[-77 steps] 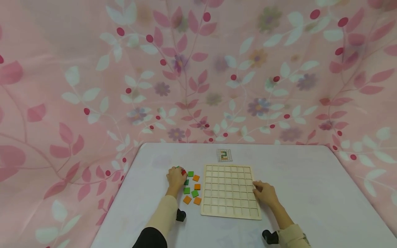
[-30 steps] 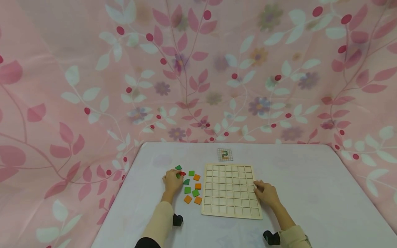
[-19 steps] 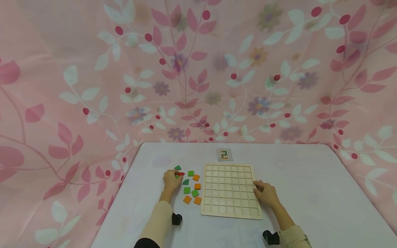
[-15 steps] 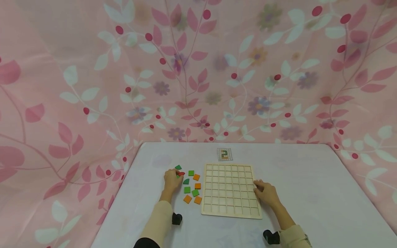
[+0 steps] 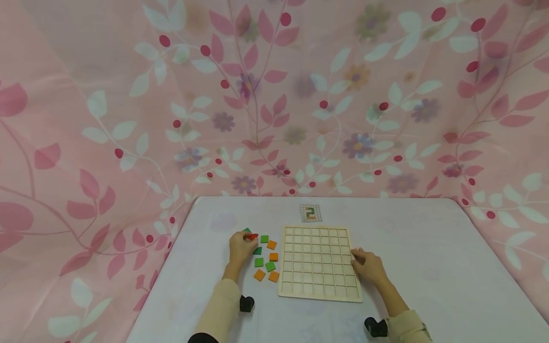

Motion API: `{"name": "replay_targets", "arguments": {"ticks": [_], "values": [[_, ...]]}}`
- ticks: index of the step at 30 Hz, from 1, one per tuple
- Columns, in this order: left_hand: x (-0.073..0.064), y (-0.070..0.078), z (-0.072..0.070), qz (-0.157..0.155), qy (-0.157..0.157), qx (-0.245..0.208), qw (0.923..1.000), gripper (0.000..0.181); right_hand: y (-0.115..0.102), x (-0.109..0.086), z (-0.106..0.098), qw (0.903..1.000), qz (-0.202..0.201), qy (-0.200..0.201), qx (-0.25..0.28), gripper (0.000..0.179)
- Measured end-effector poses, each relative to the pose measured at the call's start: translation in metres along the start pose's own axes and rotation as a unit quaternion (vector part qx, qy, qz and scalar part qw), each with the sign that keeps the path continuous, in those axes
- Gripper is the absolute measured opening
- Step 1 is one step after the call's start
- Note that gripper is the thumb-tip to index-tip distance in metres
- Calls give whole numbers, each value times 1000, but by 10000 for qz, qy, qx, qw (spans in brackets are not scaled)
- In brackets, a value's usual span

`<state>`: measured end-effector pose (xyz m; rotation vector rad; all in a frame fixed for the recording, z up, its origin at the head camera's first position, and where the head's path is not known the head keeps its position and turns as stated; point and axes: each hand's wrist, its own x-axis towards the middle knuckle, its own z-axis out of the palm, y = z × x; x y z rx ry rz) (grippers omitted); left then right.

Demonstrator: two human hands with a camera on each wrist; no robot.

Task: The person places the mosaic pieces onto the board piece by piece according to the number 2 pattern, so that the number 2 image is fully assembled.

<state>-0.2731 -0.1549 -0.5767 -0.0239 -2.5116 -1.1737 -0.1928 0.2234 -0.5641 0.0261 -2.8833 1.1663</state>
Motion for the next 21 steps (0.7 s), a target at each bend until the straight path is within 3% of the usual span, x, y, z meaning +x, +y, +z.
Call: {"name": "replay_targets", "arguments": {"ticks": [4,9,17,21], "values": [[0,16,11,365,-351,-506,9974,18,2,-3,0,10000,59,-52,20,36],[0,39,38,714,-654,-1032,9899,16,5,-3,0,9999,22,-52,91,36],[-9,70,80,814,-1226,-1138,9825,19,5,1,0,10000,-87,5,47,35],[-13,81,97,934,-1353,-981,9815,18,4,1,1,9999,-79,64,96,35]]}}
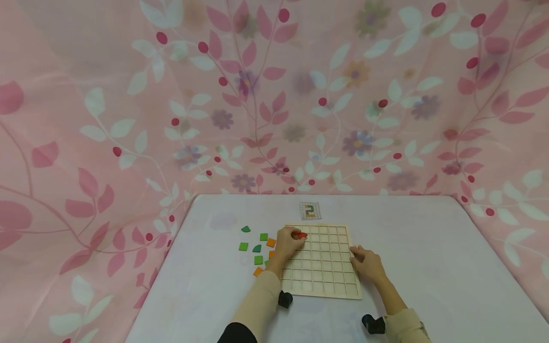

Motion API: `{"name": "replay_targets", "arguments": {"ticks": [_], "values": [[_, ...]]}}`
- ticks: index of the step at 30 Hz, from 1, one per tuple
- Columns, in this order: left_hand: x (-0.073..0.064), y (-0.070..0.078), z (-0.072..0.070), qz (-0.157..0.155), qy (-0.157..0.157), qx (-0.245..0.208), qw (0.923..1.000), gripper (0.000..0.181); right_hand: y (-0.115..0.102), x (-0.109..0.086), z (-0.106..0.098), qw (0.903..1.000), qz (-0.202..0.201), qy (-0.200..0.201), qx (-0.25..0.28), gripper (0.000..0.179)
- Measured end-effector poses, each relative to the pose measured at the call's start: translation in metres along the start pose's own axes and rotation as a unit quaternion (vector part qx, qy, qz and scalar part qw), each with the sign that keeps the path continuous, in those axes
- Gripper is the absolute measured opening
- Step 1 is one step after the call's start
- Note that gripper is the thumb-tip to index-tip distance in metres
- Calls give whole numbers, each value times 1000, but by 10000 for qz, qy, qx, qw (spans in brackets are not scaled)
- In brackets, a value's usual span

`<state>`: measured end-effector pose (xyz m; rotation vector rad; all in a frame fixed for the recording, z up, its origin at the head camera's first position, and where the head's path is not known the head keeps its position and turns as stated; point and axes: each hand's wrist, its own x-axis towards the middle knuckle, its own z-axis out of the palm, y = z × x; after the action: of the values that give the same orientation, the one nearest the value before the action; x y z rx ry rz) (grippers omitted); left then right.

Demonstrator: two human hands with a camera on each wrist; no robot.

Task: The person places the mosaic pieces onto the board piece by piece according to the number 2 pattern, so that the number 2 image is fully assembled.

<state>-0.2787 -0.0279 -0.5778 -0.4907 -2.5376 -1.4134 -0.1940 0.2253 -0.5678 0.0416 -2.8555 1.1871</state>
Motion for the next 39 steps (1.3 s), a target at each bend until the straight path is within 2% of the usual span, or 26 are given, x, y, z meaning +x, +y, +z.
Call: {"name": "replay_targets", "arguments": {"ticks": [4,8,9,12,15,18,21,23,28,31,36,39], "values": [[5,8,17,144,-115,192,9996,16,-1,0,0,10000,83,17,30,35],[11,15,32,-16,-434,375,9984,14,0,0,0,9998,177,-48,44,35],[13,16,35,-57,-531,555,9970,13,0,0,0,9998,199,-72,53,35],[18,20,43,-39,-830,1098,9905,12,0,1,1,9998,193,-98,50,35],[24,24,50,275,-989,1671,9806,12,-1,1,0,9998,167,-83,41,35],[29,27,55,518,-1156,1968,9722,12,-1,0,-1,9999,152,-60,19,35],[30,29,58,560,-1351,2011,9686,13,0,0,-1,9999,142,-50,40,36],[30,30,59,486,-1427,1965,9688,13,2,0,0,9999,135,-58,55,36],[30,34,53,81,-1444,1477,9784,16,2,2,0,10000,26,2,41,35],[33,36,49,-117,-1455,1271,9811,18,2,3,-1,10000,-38,68,21,35],[34,35,49,-62,-1441,1361,9801,15,3,3,0,10000,19,6,-17,36],[32,33,49,-37,-1377,1181,9834,14,4,3,1,10000,35,-45,-18,35]]}}
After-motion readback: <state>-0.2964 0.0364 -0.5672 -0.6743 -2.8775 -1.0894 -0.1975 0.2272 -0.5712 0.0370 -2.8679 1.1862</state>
